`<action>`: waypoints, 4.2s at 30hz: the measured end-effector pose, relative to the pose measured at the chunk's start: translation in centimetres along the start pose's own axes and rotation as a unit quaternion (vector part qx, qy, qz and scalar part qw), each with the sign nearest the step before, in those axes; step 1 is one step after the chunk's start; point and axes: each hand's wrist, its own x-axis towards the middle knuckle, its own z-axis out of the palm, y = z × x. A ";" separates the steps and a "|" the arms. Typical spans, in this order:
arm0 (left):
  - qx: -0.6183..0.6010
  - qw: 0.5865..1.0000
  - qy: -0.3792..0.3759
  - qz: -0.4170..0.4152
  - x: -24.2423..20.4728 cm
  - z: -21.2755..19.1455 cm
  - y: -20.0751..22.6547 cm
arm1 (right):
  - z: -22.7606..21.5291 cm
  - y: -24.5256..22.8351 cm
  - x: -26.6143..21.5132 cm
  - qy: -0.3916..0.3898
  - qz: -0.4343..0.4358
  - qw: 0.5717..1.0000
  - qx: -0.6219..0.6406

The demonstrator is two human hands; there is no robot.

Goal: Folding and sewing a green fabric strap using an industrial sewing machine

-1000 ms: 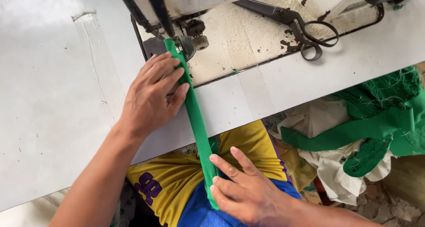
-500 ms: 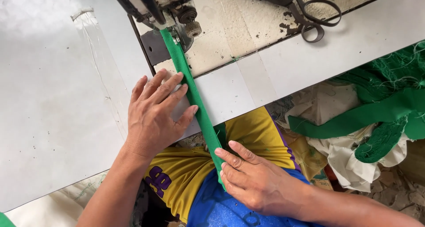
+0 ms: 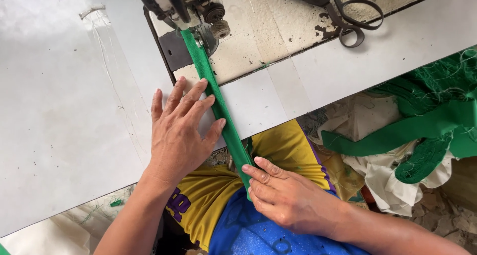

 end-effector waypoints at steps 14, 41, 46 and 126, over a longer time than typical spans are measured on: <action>-0.007 0.997 0.047 0.064 0.8 -0.6 -1.0 | 1.6 0.3 0.3 0.057 0.050 0.997 0.013; 0.027 0.988 0.118 0.096 2.7 -0.3 -2.2 | -1.8 5.2 4.3 0.021 -0.021 0.997 -0.066; 0.037 0.987 0.112 0.113 1.9 -0.9 -1.1 | -0.7 5.2 3.6 0.038 0.004 0.996 -0.081; -0.023 0.983 0.042 0.176 7.8 1.5 -10.2 | -2.7 5.9 7.8 0.157 0.125 0.980 -0.017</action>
